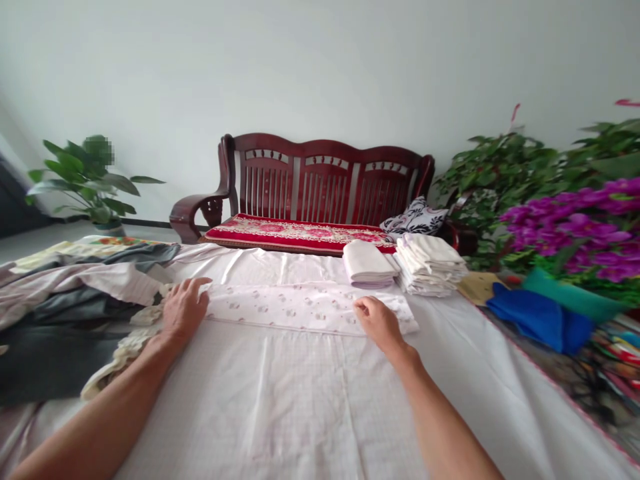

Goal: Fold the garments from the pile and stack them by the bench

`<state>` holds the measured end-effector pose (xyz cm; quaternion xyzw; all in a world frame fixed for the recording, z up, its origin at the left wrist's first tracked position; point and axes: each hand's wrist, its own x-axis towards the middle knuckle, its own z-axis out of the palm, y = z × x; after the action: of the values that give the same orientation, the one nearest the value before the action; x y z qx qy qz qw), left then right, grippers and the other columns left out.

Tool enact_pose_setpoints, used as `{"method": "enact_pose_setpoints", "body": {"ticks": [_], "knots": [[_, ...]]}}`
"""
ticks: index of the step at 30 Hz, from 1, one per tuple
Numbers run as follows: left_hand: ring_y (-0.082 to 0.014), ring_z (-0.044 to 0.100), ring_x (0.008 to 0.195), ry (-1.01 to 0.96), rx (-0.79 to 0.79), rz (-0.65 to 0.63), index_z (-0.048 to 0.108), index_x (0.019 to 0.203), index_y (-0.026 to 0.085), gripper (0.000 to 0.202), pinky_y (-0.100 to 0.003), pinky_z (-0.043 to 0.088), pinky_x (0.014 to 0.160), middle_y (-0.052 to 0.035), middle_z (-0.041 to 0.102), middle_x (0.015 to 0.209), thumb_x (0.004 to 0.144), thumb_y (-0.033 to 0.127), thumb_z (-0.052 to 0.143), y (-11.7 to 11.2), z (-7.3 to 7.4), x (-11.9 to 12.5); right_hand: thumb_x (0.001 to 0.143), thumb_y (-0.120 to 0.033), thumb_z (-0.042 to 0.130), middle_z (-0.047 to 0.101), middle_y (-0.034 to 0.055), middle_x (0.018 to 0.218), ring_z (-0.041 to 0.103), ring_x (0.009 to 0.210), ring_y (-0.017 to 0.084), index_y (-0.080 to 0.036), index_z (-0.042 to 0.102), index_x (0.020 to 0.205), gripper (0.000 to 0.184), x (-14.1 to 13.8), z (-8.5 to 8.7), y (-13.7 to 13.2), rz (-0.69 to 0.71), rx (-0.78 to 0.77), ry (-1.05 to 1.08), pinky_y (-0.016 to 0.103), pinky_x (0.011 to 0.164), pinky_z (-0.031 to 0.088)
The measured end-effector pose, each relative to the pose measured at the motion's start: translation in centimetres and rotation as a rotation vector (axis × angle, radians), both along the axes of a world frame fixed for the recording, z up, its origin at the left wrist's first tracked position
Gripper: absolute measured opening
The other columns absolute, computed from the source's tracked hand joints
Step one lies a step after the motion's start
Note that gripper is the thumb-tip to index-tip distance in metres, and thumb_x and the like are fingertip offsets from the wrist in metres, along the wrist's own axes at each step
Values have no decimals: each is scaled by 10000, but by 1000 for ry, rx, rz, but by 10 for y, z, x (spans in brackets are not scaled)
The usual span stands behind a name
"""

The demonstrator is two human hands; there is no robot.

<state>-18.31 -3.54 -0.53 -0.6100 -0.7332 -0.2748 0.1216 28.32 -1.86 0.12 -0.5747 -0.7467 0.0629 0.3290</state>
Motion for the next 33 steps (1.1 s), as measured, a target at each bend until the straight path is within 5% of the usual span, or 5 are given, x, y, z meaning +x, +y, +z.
{"method": "enact_pose_setpoints", "body": {"ticks": [5,9,16,33], "knots": [[-243,579,1123,-44,-21,-604,652,1169,231,306,-385,446,1021,-72,666,1175,948,238,442,-3,-1,37,855,-321,537,702,43,874,629,795,190,-224,677,828,172,7,-7,-7,85,22,-49,311,744,478],[-227,578,1130,-60,-174,-842,645,1227,239,306,-365,457,1014,-77,656,1200,976,301,482,-13,1,68,851,-281,606,698,27,854,624,839,197,-231,678,814,96,-5,-2,-15,196,36,-151,317,775,472],[-205,597,989,-19,-250,-858,711,1040,246,210,-333,473,910,-59,680,1034,962,251,516,-14,-4,81,758,-188,721,677,13,796,625,807,191,-232,672,733,70,-8,-1,-21,284,60,-152,298,744,474],[-200,558,868,107,-221,-789,629,865,200,260,-314,449,798,-58,644,900,1016,265,427,-15,-5,85,755,-81,567,611,3,741,555,702,155,-218,619,693,159,-11,-2,-25,319,60,-84,264,663,428]]}}
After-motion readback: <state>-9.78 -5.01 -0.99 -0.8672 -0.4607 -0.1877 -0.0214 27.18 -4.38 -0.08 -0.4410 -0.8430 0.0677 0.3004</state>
